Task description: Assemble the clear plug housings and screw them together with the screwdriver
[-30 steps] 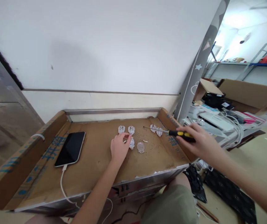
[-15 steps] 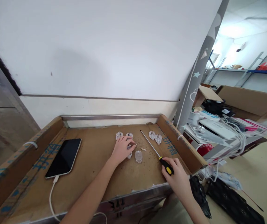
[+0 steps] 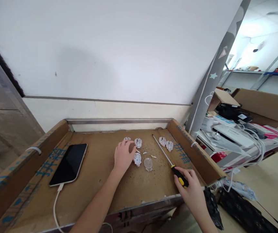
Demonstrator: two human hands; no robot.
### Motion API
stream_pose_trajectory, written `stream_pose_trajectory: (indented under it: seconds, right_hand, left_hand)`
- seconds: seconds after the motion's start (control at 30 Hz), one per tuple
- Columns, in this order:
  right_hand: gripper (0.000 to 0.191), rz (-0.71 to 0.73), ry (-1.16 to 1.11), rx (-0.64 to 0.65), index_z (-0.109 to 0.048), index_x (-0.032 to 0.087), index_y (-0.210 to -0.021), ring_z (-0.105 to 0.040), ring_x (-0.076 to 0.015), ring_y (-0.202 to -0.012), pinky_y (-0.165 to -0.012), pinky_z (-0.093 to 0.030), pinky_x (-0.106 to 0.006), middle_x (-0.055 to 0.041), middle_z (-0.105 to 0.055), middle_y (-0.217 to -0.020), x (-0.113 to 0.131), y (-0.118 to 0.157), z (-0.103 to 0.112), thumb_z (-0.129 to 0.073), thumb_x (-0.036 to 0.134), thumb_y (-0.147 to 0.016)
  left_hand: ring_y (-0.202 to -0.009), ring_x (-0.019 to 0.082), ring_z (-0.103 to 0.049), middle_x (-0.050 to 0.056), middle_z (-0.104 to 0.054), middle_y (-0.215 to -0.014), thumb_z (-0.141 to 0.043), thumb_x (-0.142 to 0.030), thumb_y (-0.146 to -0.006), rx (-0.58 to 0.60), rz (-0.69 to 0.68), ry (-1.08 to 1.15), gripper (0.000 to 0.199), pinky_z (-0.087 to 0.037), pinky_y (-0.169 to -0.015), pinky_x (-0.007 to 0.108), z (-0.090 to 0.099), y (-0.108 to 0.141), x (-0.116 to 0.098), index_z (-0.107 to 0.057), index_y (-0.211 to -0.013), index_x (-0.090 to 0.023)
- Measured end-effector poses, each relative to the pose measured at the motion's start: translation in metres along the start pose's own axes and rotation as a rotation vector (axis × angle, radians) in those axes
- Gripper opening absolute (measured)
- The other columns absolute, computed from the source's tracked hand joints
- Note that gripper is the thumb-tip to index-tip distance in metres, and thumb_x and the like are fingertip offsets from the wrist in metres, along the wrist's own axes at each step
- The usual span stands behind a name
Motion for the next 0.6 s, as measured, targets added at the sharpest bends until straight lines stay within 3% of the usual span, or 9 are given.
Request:
stream_pose_trajectory:
  seconds: [0.1,0.2,0.33,0.6]
  right_hand:
    - [0.029,-0.009,-0.01,-0.001,-0.056,0.021,-0.109,-0.057,-0.0175,-0.09,-0.082,-0.047,-0.032,-0.0063,-0.054,-0.097,-0.004,0.001,0.0,-0.047,0.036,-0.085]
    - [0.03,-0.019,-0.005,-0.013,-0.056,0.021,-0.109,-0.057,-0.0169,-0.088,-0.08,-0.047,-0.031,-0.0058,-0.054,-0.096,-0.005,0.002,0.0,-0.047,0.037,-0.086]
    - [0.03,-0.002,0.025,0.003,-0.057,0.023,-0.111,-0.056,-0.0186,-0.089,-0.081,-0.046,-0.033,-0.0063,-0.052,-0.095,0.002,0.002,-0.001,-0.047,0.035,-0.085]
    - [0.028,0.029,0.032,0.008,-0.058,0.024,-0.108,-0.059,-0.0169,-0.086,-0.079,-0.049,-0.031,-0.0049,-0.053,-0.093,0.001,0.001,-0.004,-0.048,0.035,-0.084]
  left_hand:
    - [-0.099,0.027,-0.055,0.006,-0.062,-0.11,-0.047,-0.032,-0.086,-0.14,0.14,-0.026,0.023,-0.043,-0.08,0.038,0.016,-0.003,0.01,-0.061,-0.104,-0.025]
    - [-0.101,0.03,-0.055,0.009,-0.061,-0.113,-0.047,-0.033,-0.086,-0.073,0.222,-0.066,0.03,-0.043,-0.079,0.041,0.013,-0.005,0.02,-0.058,-0.111,-0.023]
    - [-0.107,0.029,-0.053,0.008,-0.059,-0.119,-0.049,-0.026,-0.084,0.005,0.109,-0.083,0.033,-0.04,-0.086,0.041,-0.001,-0.005,0.015,-0.055,-0.116,-0.025]
    - [-0.101,0.023,-0.057,0.008,-0.058,-0.114,-0.048,-0.028,-0.086,-0.003,0.058,0.056,0.031,-0.046,-0.083,0.035,-0.006,-0.002,0.012,-0.055,-0.116,-0.024]
Point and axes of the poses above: each hand's wrist, its own y-axis away from the middle knuckle, its own z-axis out of the back of the hand, x = y × z, the point moved 6 cm from there along -y, towards the middle knuckle
